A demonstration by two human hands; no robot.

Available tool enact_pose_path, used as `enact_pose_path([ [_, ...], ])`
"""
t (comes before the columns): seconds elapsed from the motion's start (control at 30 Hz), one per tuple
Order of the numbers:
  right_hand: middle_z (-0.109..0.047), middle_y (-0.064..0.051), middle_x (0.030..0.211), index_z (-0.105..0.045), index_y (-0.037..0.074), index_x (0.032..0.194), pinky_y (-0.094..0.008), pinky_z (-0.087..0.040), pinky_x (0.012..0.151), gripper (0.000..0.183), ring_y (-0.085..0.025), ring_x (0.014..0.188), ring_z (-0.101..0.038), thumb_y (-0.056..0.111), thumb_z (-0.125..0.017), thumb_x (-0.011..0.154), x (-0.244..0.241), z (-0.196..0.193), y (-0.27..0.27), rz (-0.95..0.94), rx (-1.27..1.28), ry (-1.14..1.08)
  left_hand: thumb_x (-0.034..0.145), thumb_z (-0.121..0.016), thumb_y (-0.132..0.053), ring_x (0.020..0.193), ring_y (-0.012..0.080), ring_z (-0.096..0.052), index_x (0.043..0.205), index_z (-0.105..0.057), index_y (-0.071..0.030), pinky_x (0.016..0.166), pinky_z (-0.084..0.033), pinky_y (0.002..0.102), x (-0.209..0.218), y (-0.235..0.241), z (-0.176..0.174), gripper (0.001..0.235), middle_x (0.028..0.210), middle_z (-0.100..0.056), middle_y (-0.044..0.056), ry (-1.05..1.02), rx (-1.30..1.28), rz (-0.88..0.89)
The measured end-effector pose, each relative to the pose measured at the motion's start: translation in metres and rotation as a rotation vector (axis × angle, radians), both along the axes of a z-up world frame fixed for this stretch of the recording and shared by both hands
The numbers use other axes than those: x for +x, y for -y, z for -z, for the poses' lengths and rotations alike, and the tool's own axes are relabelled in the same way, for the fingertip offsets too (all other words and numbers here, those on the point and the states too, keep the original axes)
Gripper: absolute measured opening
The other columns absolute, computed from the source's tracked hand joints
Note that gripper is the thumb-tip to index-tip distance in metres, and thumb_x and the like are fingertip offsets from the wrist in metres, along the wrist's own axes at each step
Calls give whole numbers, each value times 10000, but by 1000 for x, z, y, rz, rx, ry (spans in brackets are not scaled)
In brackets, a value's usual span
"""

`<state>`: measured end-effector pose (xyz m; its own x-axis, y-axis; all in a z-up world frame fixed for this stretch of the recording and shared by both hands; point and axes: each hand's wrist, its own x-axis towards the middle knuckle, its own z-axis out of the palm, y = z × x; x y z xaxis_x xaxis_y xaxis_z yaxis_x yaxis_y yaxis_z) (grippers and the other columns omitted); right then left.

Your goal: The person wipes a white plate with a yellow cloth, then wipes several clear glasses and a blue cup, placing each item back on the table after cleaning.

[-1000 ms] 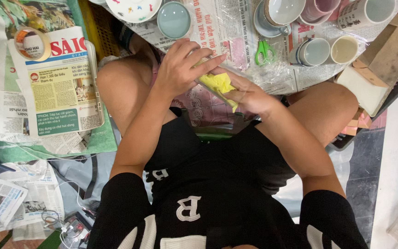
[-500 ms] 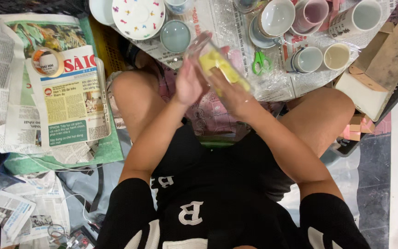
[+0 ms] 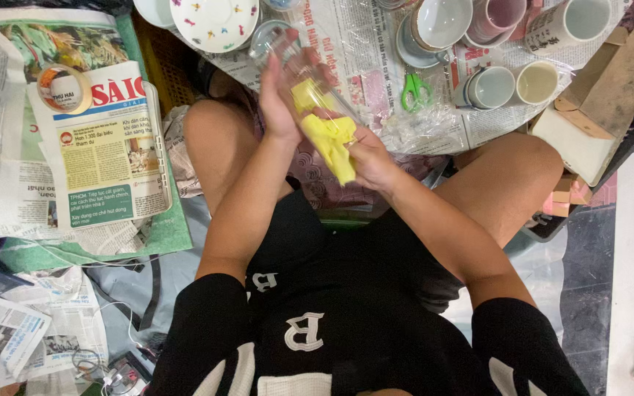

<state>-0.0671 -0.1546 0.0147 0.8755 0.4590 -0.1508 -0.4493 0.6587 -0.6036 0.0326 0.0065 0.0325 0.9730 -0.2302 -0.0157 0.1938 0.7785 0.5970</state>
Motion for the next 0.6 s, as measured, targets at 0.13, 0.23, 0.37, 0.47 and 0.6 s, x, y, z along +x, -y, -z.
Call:
enact_pose_path([
  [0.13,-621,-124,1433,-451,-2,1509,-382,-539,1066,493,-243,1211,-676,62,-537,1028,-1,-19,9,-33,-24,-11,991,-547,-554,937,302,-670,1400,-471,-96,862,-562,468,13,-21,-10,618,1047,-652,103,-13,-91,-56],
  [0.23,-664,-184,1344,-515,-24,1449,-410,-557,1065,404,-267,1202,-687,121,-554,1073,2,-28,23,89,-183,-65,942,-575,-582,959,302,-627,1387,-477,-114,938,-520,481,20,-37,-10,653,1063,-632,95,-164,-207,-168],
  [0.37,-624,-140,1374,-513,35,1423,-410,-569,1079,411,-250,1234,-665,290,-522,1100,22,-14,70,457,-333,-2,933,-603,-578,979,315,-605,1359,-513,-98,968,-491,503,21,-43,-5,648,1092,-611,102,-245,-268,-248],
  [0.47,-565,-174,1428,-443,18,1479,-461,-516,1153,419,-290,1313,-606,263,-528,1150,26,7,100,941,-283,131,938,-612,-559,1008,311,-602,1381,-516,-124,991,-486,498,10,-38,-3,628,1134,-595,97,-247,-234,-228],
  [0.6,-546,-164,1472,-428,19,1515,-452,-459,1176,459,-296,1342,-569,219,-512,1110,4,34,90,1079,-164,135,948,-614,-536,1040,315,-597,1380,-505,-135,1032,-488,508,-4,-16,0,600,1169,-580,109,-226,-182,-327],
])
